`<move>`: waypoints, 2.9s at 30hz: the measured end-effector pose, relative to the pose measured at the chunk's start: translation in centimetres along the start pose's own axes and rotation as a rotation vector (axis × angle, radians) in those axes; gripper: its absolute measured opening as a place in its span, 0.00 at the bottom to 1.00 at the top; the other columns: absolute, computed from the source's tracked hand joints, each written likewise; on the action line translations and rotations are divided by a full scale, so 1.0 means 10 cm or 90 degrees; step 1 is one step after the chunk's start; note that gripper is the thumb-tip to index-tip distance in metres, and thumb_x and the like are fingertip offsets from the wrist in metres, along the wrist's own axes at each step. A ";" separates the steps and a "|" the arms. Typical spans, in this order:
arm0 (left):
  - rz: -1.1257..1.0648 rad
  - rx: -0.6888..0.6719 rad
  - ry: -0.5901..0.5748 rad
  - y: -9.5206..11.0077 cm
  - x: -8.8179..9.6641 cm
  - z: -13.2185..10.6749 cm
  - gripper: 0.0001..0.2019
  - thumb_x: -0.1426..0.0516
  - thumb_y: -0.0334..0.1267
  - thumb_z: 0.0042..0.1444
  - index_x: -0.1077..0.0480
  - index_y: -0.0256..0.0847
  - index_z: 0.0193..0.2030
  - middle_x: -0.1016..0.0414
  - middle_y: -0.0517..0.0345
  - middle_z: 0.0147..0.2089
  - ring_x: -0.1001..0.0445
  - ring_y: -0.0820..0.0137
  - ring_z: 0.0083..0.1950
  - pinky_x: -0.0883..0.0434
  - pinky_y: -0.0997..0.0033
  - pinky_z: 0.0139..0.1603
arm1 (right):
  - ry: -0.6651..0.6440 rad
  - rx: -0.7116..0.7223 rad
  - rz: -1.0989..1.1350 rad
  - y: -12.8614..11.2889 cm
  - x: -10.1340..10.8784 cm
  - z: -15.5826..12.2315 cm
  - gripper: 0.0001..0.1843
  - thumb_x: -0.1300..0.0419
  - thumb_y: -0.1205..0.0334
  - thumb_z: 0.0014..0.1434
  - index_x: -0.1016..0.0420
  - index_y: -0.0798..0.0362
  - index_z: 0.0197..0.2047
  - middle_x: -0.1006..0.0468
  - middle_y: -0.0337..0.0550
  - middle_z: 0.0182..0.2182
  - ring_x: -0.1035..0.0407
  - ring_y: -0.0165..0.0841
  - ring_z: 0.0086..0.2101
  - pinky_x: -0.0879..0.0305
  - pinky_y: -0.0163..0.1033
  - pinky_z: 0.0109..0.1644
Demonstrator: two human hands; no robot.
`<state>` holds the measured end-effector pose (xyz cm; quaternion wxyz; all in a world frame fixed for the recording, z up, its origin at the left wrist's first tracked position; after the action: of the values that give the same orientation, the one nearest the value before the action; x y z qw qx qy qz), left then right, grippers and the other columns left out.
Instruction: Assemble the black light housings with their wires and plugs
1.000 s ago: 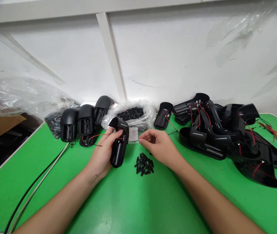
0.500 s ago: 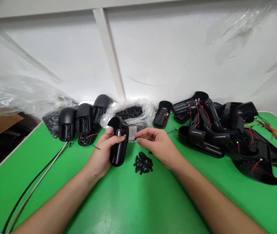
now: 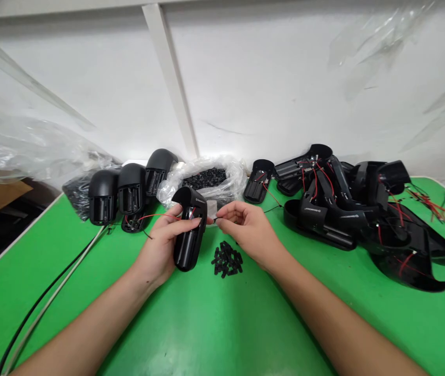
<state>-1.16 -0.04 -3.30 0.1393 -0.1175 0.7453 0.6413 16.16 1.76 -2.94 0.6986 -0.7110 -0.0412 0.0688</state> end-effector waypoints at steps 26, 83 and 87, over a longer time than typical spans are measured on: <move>0.073 -0.022 0.046 -0.05 -0.02 0.01 0.20 0.32 0.40 0.50 0.32 0.40 0.46 0.26 0.62 0.36 0.32 0.75 0.33 0.34 0.77 0.32 | -0.011 -0.014 0.090 0.00 -0.07 -0.05 0.17 0.22 0.65 0.43 0.16 0.59 0.38 0.19 0.43 0.29 0.25 0.30 0.30 0.26 0.37 0.39; 0.430 -0.313 0.045 0.00 0.06 0.02 0.22 0.37 0.40 0.65 0.33 0.42 0.64 0.24 0.55 0.54 0.25 0.67 0.51 0.30 0.70 0.54 | 0.048 0.006 0.149 0.13 -0.15 -0.09 0.14 0.21 0.63 0.46 0.16 0.55 0.36 0.16 0.44 0.31 0.21 0.32 0.30 0.24 0.38 0.41; 0.439 -0.298 0.042 -0.01 0.06 0.02 0.25 0.37 0.41 0.64 0.35 0.43 0.65 0.24 0.56 0.53 0.24 0.68 0.49 0.28 0.70 0.50 | 0.060 -0.030 0.198 0.15 -0.16 -0.08 0.15 0.20 0.62 0.44 0.16 0.56 0.35 0.16 0.43 0.31 0.21 0.30 0.31 0.23 0.36 0.41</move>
<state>-1.69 0.15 -3.67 -0.1384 0.0901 0.5790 0.7984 14.64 0.65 -4.40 0.6636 -0.7276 0.1009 0.1417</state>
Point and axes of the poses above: each hand's wrist, its own z-axis towards the middle knuckle, its own x-axis out of the back of the hand, y = z × x, the point moved 3 cm from there along z, towards the middle knuckle
